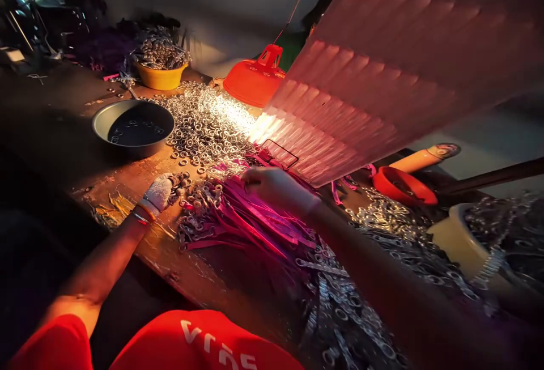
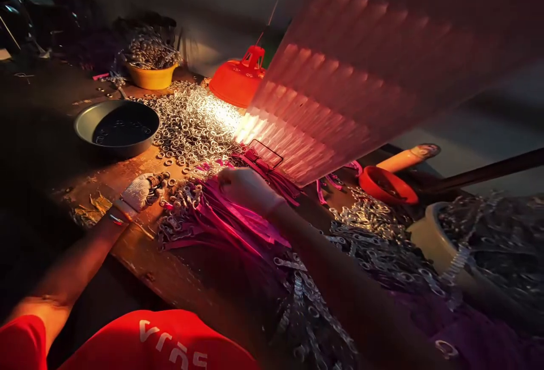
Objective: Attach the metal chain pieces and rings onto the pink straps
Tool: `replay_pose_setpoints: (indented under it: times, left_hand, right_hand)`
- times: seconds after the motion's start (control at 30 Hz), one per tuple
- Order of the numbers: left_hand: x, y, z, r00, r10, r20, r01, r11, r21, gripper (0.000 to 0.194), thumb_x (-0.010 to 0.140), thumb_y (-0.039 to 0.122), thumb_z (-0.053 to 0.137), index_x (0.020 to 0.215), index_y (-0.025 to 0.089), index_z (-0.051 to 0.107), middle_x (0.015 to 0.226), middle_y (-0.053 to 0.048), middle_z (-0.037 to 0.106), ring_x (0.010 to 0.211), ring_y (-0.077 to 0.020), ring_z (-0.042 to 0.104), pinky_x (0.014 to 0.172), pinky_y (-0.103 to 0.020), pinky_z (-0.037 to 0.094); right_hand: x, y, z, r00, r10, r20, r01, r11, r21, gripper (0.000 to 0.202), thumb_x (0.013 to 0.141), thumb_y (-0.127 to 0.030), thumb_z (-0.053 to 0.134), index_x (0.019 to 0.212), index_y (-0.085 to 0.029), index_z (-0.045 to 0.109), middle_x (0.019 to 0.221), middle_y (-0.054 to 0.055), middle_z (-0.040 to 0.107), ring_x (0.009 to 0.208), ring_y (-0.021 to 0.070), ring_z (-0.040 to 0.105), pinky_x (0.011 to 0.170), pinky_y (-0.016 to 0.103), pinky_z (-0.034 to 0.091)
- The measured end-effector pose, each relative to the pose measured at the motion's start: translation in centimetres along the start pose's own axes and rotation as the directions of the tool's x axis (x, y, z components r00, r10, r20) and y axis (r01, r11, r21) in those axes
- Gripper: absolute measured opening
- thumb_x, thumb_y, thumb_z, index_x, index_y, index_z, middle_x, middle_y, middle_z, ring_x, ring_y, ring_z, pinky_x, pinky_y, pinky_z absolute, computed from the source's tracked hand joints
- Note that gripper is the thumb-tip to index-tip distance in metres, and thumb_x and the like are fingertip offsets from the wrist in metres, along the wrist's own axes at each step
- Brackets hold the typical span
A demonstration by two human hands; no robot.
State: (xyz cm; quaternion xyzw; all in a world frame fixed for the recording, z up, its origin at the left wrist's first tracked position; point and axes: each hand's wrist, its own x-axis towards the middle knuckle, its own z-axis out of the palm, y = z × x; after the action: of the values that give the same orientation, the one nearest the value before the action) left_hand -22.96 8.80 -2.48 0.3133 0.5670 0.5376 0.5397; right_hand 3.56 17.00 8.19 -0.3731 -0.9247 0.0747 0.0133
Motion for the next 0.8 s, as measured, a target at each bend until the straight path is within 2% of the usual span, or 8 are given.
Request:
replay_pose_setpoints:
  times: [0.1, 0.2, 0.33, 0.43, 0.53, 0.6, 0.67, 0.8]
  left_hand:
    - [-2.4, 0.3, 0.5, 0.998, -0.002, 0.059, 0.005, 0.998, -0.059, 0.021, 0.094, 0.036, 0.056, 0.090, 0.017, 0.064, 0.070, -0.005, 0.058, 0.047, -0.0091, 0.041, 0.038, -0.021, 0.024]
    - [-5.2, 1.0, 1.3, 0.994, 0.005, 0.113, 0.004, 0.997, -0.083, 0.019, 0.090, 0.037, 0.059, 0.086, 0.019, 0.062, 0.065, -0.003, 0.054, 0.044, -0.0086, 0.038, 0.037, -0.021, 0.022]
    - [-8.8, 1.8, 2.9, 0.964, -0.075, 0.256, 0.099, 0.992, -0.081, 0.025, 0.085, 0.041, 0.066, 0.080, 0.018, 0.057, 0.060, 0.001, 0.050, 0.042, -0.0060, 0.034, 0.037, -0.018, 0.020]
    - [-10.7, 1.5, 4.5, 0.913, -0.168, 0.371, 0.207, 0.976, -0.067, 0.033, 0.080, 0.044, 0.072, 0.078, 0.017, 0.054, 0.061, 0.003, 0.050, 0.043, -0.0042, 0.035, 0.037, -0.015, 0.021]
    - [-11.9, 0.2, 6.4, 0.887, -0.246, 0.392, 0.256, 0.966, 0.026, 0.036, 0.080, 0.047, 0.072, 0.080, 0.016, 0.055, 0.064, 0.003, 0.053, 0.045, -0.0049, 0.041, 0.039, -0.015, 0.027]
    - [-12.4, -0.8, 7.5, 0.864, -0.280, 0.418, 0.251, 0.960, 0.123, 0.036, 0.081, 0.049, 0.071, 0.081, 0.016, 0.055, 0.062, 0.003, 0.052, 0.044, -0.0054, 0.041, 0.038, -0.016, 0.027]
    - [-13.0, -1.5, 8.3, 0.845, -0.288, 0.451, 0.217, 0.955, 0.202, 0.039, 0.083, 0.053, 0.069, 0.080, 0.017, 0.055, 0.060, 0.004, 0.050, 0.042, -0.0054, 0.039, 0.036, -0.016, 0.025]
    - [-14.3, -1.6, 9.3, 0.809, -0.250, 0.532, 0.069, 0.939, 0.336, 0.040, 0.088, 0.055, 0.064, 0.083, 0.016, 0.058, 0.059, 0.004, 0.049, 0.043, -0.0052, 0.038, 0.037, -0.016, 0.026]
  right_hand:
    - [4.2, -1.4, -2.8, 0.952, -0.007, -0.305, 0.030, 0.997, 0.071, 0.033, 0.103, -0.014, 0.035, 0.110, -0.007, 0.066, 0.106, 0.008, 0.070, 0.094, 0.0180, 0.064, 0.090, 0.034, 0.046]
    - [4.6, -4.4, -2.1, 0.945, -0.001, -0.328, 0.029, 0.996, 0.081, 0.031, 0.103, -0.016, 0.037, 0.111, -0.008, 0.066, 0.101, 0.007, 0.071, 0.094, 0.0184, 0.064, 0.088, 0.033, 0.048]
    - [-0.3, -7.3, 2.1, 0.954, -0.042, -0.298, 0.105, 0.974, 0.199, 0.026, 0.100, -0.020, 0.048, 0.121, -0.018, 0.064, 0.108, 0.006, 0.072, 0.096, 0.0194, 0.066, 0.085, 0.030, 0.050]
    - [-4.6, -7.6, 4.8, 0.945, -0.144, -0.293, 0.246, 0.904, 0.349, 0.034, 0.099, -0.021, 0.048, 0.131, -0.017, 0.058, 0.120, 0.011, 0.068, 0.107, 0.0209, 0.064, 0.090, 0.031, 0.050]
    - [-8.1, -7.2, 6.7, 0.938, -0.177, -0.300, 0.312, 0.807, 0.501, 0.030, 0.100, -0.022, 0.045, 0.125, -0.017, 0.060, 0.115, 0.009, 0.069, 0.104, 0.0185, 0.064, 0.090, 0.030, 0.050]
    - [-10.3, -7.2, 7.8, 0.946, -0.070, -0.316, 0.234, 0.824, 0.517, 0.025, 0.099, -0.023, 0.046, 0.115, -0.017, 0.065, 0.105, 0.007, 0.071, 0.095, 0.0172, 0.065, 0.085, 0.028, 0.049]
    - [-12.3, -7.4, 8.5, 0.952, 0.049, -0.303, 0.095, 0.890, 0.445, 0.023, 0.098, -0.025, 0.047, 0.102, -0.017, 0.068, 0.096, 0.006, 0.073, 0.087, 0.0166, 0.065, 0.078, 0.027, 0.046]
    - [-15.7, -7.9, 8.3, 0.971, 0.179, -0.160, -0.143, 0.966, 0.213, 0.023, 0.091, -0.030, 0.054, 0.081, -0.018, 0.072, 0.078, 0.005, 0.074, 0.070, 0.0166, 0.064, 0.062, 0.028, 0.035]
